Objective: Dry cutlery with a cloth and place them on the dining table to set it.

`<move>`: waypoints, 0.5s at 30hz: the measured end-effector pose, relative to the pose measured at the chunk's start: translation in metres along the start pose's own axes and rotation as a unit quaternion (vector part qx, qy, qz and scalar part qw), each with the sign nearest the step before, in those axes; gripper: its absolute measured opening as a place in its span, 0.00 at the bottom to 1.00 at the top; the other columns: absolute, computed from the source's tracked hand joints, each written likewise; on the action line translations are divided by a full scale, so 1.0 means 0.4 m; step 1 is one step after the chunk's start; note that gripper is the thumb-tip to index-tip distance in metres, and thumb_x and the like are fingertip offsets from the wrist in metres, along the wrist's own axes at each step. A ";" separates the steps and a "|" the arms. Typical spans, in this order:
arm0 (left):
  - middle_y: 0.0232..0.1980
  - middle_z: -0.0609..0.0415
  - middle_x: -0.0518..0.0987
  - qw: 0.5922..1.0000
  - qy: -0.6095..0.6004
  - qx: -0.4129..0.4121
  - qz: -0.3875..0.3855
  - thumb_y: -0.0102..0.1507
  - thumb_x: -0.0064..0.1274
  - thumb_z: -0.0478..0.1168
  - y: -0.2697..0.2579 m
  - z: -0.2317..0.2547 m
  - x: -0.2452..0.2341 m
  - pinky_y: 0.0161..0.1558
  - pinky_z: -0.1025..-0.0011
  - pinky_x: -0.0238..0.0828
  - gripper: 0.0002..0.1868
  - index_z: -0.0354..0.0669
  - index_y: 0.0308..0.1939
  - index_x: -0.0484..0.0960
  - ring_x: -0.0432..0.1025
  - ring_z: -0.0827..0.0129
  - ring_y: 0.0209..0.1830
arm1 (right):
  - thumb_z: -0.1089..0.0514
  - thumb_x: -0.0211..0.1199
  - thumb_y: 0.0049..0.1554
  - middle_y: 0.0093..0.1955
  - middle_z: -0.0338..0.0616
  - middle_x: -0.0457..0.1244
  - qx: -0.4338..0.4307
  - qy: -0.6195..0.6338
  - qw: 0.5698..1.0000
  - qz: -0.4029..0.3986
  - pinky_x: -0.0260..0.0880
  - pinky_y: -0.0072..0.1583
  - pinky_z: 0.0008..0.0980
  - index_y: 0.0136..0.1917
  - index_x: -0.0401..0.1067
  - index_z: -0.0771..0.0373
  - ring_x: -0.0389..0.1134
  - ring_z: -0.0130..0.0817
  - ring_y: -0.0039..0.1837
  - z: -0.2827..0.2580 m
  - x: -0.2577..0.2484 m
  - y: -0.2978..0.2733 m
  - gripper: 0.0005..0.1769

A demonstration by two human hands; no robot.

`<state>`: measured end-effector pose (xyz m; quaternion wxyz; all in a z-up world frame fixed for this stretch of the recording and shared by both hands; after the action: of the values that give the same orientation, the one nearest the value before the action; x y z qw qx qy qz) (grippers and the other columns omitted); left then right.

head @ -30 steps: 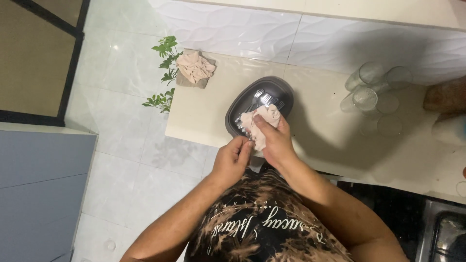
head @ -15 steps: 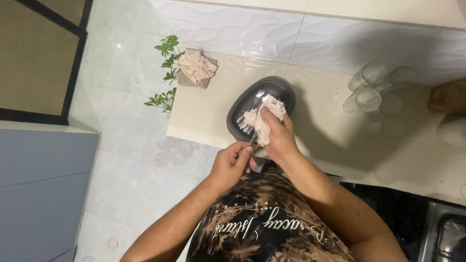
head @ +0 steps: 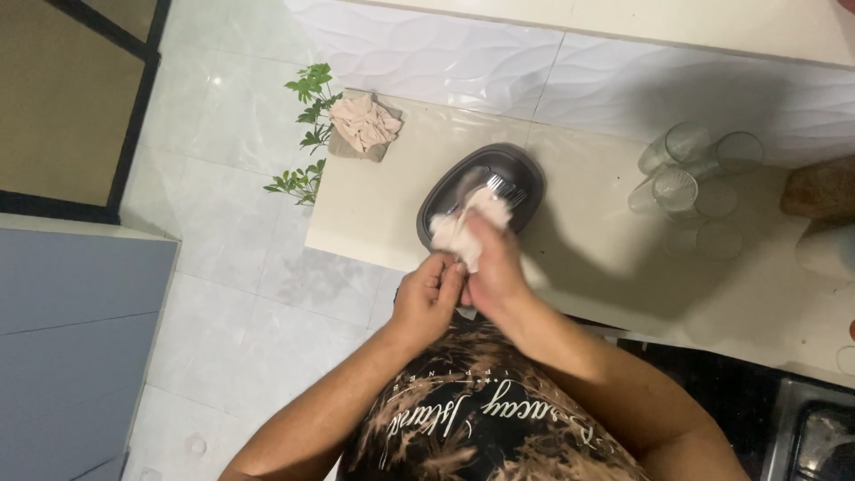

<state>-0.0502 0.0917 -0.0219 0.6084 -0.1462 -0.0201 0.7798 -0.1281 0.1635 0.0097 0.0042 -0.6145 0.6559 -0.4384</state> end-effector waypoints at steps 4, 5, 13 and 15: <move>0.19 0.49 0.81 1.000 -0.005 -0.004 0.004 0.70 0.49 0.37 0.012 0.009 -0.016 0.25 0.68 0.68 0.11 0.37 0.35 0.81 0.68 0.66 0.16 | 0.59 0.71 0.53 0.41 0.45 0.70 0.024 -0.033 0.999 -0.024 0.78 0.43 0.33 0.48 0.77 0.61 0.74 0.34 0.42 0.036 -0.060 0.045 0.09; 0.19 0.50 0.82 1.000 0.018 -0.004 -0.007 0.70 0.50 0.39 0.009 0.015 -0.023 0.26 0.69 0.69 0.11 0.39 0.36 0.82 0.70 0.66 0.17 | 0.59 0.71 0.52 0.42 0.45 0.70 0.014 -0.030 0.999 -0.012 0.77 0.45 0.35 0.49 0.77 0.60 0.74 0.33 0.43 0.002 -0.036 0.033 0.11; 0.22 0.52 0.83 0.998 0.057 -0.025 -0.016 0.69 0.50 0.40 0.027 0.029 -0.040 0.31 0.68 0.70 0.10 0.42 0.33 0.79 0.72 0.63 0.20 | 0.61 0.74 0.51 0.37 0.43 0.69 0.022 -0.095 0.995 -0.030 0.73 0.38 0.30 0.44 0.76 0.61 0.72 0.30 0.38 -0.017 -0.030 -0.006 0.09; 0.24 0.48 0.83 0.994 0.080 -0.050 -0.048 0.69 0.52 0.45 0.012 0.056 -0.043 0.30 0.66 0.71 0.11 0.42 0.38 0.80 0.75 0.60 0.22 | 0.62 0.75 0.49 0.36 0.46 0.69 0.008 -0.146 0.989 -0.026 0.72 0.34 0.32 0.45 0.76 0.62 0.71 0.33 0.35 -0.025 -0.044 -0.002 0.11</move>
<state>-0.0565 0.0775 0.0020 0.6367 -0.2375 -0.0169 0.7334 -0.1285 0.1836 0.0068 0.0929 -0.6888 0.6286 -0.3490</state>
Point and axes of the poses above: each hand's wrist, its own y-axis towards the middle knuckle, its own x-axis out of the palm, z = x × y, the point moved 1 cm from there along y, towards the middle knuckle
